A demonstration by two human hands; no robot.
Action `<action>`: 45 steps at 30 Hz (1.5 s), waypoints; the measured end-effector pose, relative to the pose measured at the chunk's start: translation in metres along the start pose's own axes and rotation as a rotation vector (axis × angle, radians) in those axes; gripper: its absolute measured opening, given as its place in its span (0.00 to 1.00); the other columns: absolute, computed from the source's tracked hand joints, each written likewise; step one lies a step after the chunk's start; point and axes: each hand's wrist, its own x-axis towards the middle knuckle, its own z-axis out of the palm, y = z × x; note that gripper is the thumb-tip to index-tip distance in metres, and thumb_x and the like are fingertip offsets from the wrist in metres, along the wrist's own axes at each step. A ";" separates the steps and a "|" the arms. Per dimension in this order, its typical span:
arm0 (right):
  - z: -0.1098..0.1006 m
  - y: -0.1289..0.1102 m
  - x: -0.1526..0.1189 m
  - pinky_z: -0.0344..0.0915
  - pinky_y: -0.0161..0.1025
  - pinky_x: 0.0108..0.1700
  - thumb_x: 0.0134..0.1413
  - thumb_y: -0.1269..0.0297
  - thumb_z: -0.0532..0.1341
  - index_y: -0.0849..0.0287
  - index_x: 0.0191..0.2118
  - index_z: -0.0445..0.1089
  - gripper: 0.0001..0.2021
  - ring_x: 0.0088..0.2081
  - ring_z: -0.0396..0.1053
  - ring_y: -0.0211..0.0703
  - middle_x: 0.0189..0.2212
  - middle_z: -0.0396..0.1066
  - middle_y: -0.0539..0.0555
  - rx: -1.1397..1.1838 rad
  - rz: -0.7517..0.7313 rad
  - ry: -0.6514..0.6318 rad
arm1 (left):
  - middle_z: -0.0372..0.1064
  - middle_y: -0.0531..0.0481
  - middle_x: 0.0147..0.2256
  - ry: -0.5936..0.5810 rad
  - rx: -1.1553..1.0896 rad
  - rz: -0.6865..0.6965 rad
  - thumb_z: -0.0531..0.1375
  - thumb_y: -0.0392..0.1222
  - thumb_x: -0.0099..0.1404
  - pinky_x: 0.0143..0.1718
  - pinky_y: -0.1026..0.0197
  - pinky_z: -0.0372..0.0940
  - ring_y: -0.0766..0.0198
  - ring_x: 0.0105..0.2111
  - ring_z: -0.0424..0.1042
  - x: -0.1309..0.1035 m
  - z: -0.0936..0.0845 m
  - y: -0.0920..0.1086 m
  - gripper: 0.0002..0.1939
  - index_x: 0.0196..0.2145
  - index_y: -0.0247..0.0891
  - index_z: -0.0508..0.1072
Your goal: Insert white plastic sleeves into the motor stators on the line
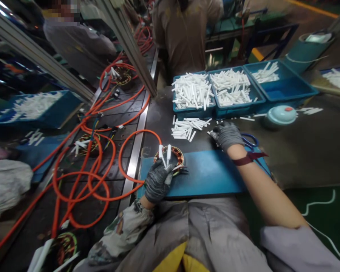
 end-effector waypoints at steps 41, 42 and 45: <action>-0.040 0.063 -0.043 0.64 0.51 0.44 0.63 0.54 0.58 0.64 0.62 0.68 0.27 0.49 0.73 0.63 0.50 0.75 0.73 0.102 0.340 0.086 | 0.80 0.47 0.39 -0.097 -0.076 -0.061 0.56 0.34 0.69 0.55 0.50 0.72 0.59 0.40 0.79 0.004 0.000 -0.001 0.12 0.47 0.39 0.77; -0.038 0.047 -0.054 0.66 0.49 0.45 0.61 0.53 0.61 0.62 0.63 0.66 0.29 0.48 0.74 0.59 0.49 0.76 0.70 0.233 0.263 0.107 | 0.80 0.47 0.40 -0.124 -0.093 -0.087 0.57 0.35 0.69 0.56 0.51 0.71 0.59 0.42 0.79 0.005 -0.001 0.001 0.12 0.47 0.39 0.77; -0.034 -0.004 -0.087 0.71 0.45 0.44 0.57 0.48 0.61 0.56 0.49 0.76 0.21 0.39 0.78 0.52 0.38 0.80 0.58 0.626 -0.060 0.056 | 0.79 0.46 0.45 -0.164 -0.107 -0.148 0.58 0.38 0.70 0.57 0.52 0.70 0.59 0.46 0.78 0.006 -0.001 0.003 0.12 0.48 0.39 0.78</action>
